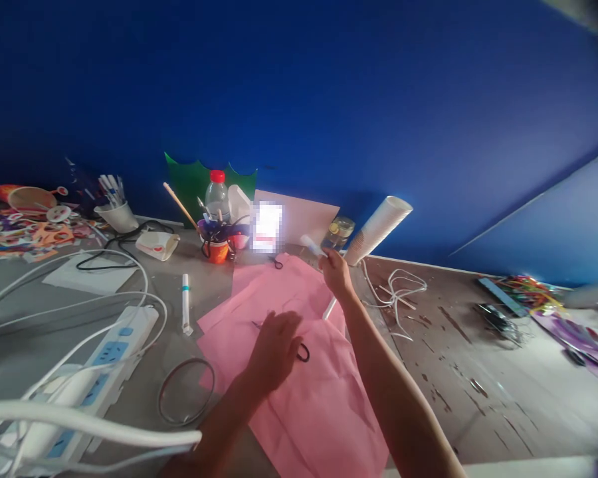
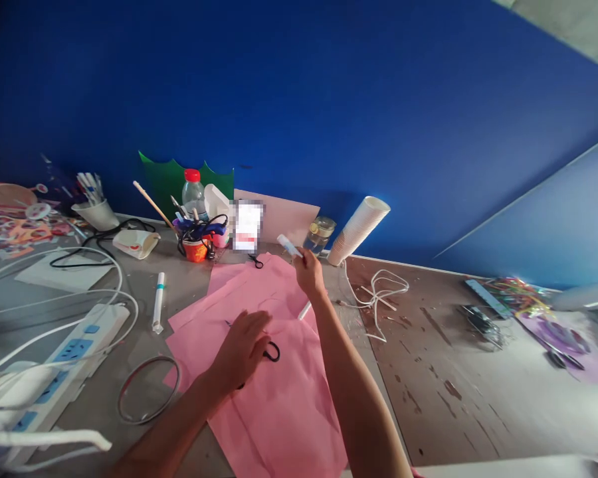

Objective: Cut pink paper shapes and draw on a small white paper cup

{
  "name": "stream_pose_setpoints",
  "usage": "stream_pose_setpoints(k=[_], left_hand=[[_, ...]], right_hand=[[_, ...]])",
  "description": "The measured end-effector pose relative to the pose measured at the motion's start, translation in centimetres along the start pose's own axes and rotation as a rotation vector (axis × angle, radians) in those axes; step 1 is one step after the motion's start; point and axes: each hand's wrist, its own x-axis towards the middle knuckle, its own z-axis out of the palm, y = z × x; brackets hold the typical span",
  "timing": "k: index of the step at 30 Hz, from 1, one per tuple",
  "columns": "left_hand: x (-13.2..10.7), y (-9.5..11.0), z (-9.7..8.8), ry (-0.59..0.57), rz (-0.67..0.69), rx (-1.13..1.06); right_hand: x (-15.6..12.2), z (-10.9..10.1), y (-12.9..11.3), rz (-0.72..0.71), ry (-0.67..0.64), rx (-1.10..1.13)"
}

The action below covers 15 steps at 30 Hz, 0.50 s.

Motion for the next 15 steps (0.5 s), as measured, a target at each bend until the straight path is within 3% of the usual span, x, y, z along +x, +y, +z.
stream_pose_setpoints(k=[2,4,7,10,15], left_hand=[[0.4,-0.2,-0.5,0.172,-0.091,-0.126],[0.8,-0.3,-1.1,0.237,-0.182,-0.254],[1.1,-0.1,-1.6,0.108,-0.239,-0.320],[1.3,0.3,-1.6,-0.078,-0.291,-0.346],[1.4,0.5,-1.5,-0.125,-0.340,-0.178]], right_hand=[[-4.0,-1.2,0.0,0.007,-0.123,0.374],[-7.6,-1.5,-0.4,0.052,-0.229,0.606],[-10.9,-0.6,-1.8,0.115,-0.296,0.824],[-11.7,0.9,-2.9,0.146,-0.212,0.934],[-11.3,2.2,-2.8,0.212,-0.123,0.925]])
